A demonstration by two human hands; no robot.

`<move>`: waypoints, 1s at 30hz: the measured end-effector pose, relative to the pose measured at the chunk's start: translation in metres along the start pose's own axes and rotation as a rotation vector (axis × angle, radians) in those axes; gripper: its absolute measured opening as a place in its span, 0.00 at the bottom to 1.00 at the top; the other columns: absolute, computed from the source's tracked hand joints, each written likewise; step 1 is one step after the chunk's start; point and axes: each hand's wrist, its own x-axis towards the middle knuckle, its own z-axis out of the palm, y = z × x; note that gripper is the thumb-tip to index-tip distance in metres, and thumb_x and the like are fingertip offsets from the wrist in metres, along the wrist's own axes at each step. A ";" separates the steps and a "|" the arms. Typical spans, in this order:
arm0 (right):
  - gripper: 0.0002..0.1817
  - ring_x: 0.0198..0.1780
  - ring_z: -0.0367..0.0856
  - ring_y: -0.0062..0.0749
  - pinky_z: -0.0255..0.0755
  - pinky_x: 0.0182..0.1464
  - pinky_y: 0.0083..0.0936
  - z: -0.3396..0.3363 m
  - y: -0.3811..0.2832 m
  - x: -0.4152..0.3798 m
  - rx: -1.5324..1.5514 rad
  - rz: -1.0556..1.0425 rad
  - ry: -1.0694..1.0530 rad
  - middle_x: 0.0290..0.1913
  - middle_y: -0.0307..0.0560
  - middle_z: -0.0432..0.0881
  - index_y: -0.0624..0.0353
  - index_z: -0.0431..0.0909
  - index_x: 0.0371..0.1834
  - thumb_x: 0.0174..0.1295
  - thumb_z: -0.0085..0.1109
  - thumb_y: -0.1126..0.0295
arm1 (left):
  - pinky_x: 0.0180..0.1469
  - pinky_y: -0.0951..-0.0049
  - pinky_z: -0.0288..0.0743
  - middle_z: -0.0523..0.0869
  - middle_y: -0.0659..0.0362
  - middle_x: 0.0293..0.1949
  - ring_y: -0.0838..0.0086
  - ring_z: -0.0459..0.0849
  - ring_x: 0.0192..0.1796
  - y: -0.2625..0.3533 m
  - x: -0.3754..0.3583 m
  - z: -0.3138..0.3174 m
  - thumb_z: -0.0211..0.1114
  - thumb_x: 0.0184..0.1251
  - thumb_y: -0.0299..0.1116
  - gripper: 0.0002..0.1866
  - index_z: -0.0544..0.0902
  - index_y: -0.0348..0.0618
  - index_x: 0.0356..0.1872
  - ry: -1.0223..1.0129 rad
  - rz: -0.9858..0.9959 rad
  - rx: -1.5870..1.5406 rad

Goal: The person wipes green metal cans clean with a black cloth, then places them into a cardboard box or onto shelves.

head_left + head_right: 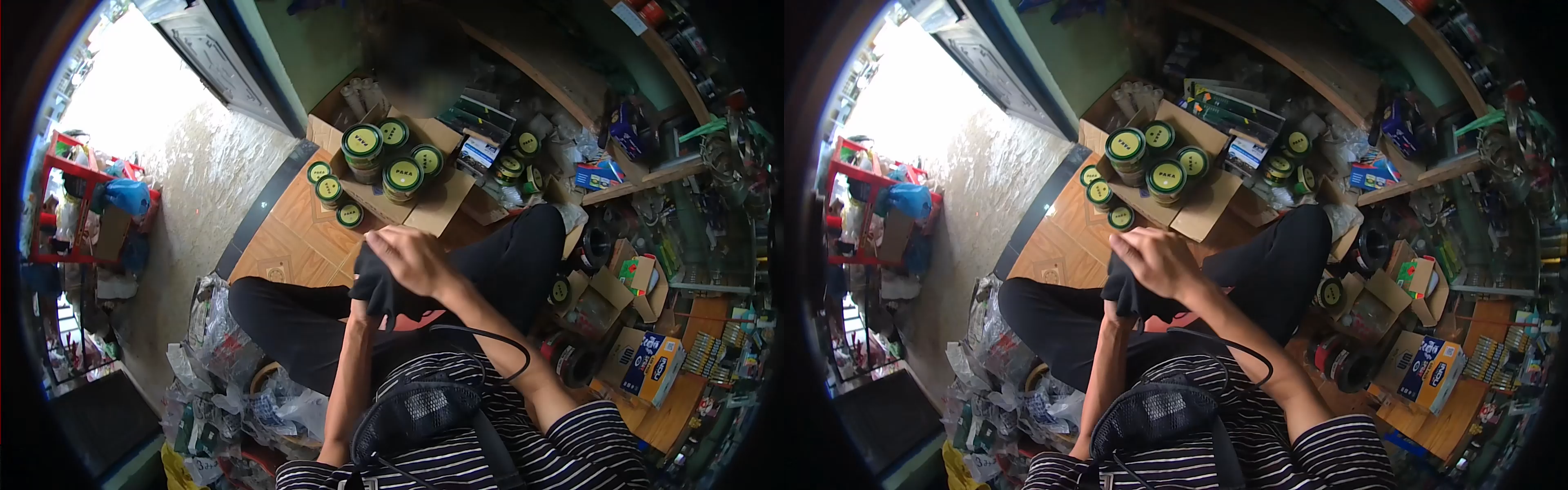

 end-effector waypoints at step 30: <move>0.28 0.70 0.74 0.62 0.67 0.73 0.47 0.015 0.002 -0.013 -0.089 -0.233 0.324 0.72 0.64 0.71 0.66 0.76 0.69 0.72 0.63 0.60 | 0.72 0.60 0.75 0.79 0.54 0.69 0.62 0.80 0.68 0.016 0.014 0.014 0.50 0.84 0.54 0.30 0.70 0.45 0.75 -0.030 0.223 -0.147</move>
